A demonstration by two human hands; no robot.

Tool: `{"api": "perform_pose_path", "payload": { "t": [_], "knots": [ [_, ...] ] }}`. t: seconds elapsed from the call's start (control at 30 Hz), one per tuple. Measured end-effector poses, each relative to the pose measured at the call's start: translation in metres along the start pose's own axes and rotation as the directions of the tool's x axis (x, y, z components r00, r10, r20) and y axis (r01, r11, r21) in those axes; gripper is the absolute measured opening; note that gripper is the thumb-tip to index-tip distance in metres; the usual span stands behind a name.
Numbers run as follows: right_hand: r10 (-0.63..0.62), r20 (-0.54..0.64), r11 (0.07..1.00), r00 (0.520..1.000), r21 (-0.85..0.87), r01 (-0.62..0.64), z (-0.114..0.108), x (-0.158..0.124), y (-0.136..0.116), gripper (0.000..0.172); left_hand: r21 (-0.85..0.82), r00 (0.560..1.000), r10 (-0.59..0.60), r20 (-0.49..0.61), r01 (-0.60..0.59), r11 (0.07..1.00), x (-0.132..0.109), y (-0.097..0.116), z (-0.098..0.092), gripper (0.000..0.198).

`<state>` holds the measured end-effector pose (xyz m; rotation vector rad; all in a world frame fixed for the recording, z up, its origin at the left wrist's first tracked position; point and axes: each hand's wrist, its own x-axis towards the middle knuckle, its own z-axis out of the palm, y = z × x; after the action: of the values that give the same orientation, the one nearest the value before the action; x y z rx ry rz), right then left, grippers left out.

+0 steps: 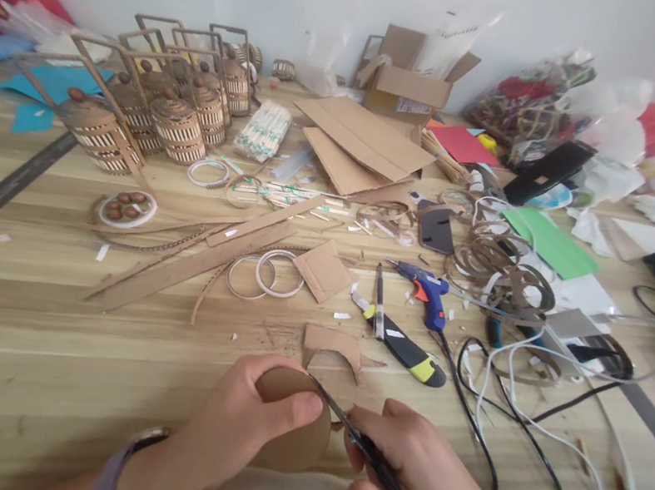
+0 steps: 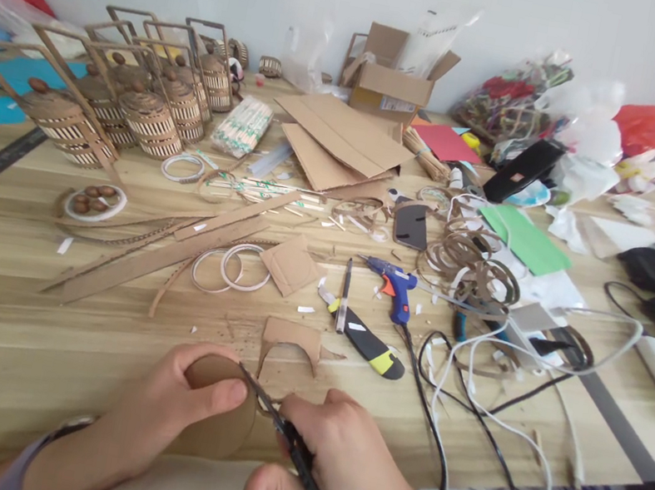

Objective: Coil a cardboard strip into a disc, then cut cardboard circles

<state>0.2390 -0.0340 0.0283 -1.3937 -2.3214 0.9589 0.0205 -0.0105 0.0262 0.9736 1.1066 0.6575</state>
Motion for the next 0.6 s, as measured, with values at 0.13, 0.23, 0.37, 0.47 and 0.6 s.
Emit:
{"api": "perform_pose_path", "payload": {
  "t": [0.13, 0.23, 0.37, 0.47, 0.6],
  "knots": [
    [0.041, 0.029, 0.999, 0.999, -0.001, -0.041, 0.0016, -0.0008, 0.0009, 0.078, 0.033, 0.998, -0.058, -0.007, 0.058, 0.998, 0.0012, 0.0027, 0.0002, 0.025],
    [0.032, 0.02, 0.999, 0.999, -0.014, -0.032, 0.0023, -0.0016, 0.0003, 0.077, 0.034, 0.998, -0.068, 0.012, 0.068, 0.997, 0.0009, 0.0042, 0.0, 0.028],
    [0.01, 0.032, 1.0, 0.999, 0.012, -0.011, 0.0026, -0.0023, 0.0013, 0.079, 0.069, 0.997, -0.079, 0.004, 0.079, 0.995, -0.0008, 0.0042, -0.0003, 0.029],
    [0.0, 0.022, 1.0, 1.0, 0.013, 0.0, 0.0028, -0.0014, 0.0025, 0.081, 0.104, 0.996, -0.088, -0.003, 0.088, 0.991, -0.0008, 0.005, -0.0011, 0.031],
    [0.016, 0.037, 1.0, 0.999, 0.013, -0.017, 0.0036, -0.0019, 0.0035, 0.076, 0.143, 0.995, -0.098, 0.005, 0.096, 0.985, 0.0007, 0.0072, -0.0029, 0.033]
  ]
}}
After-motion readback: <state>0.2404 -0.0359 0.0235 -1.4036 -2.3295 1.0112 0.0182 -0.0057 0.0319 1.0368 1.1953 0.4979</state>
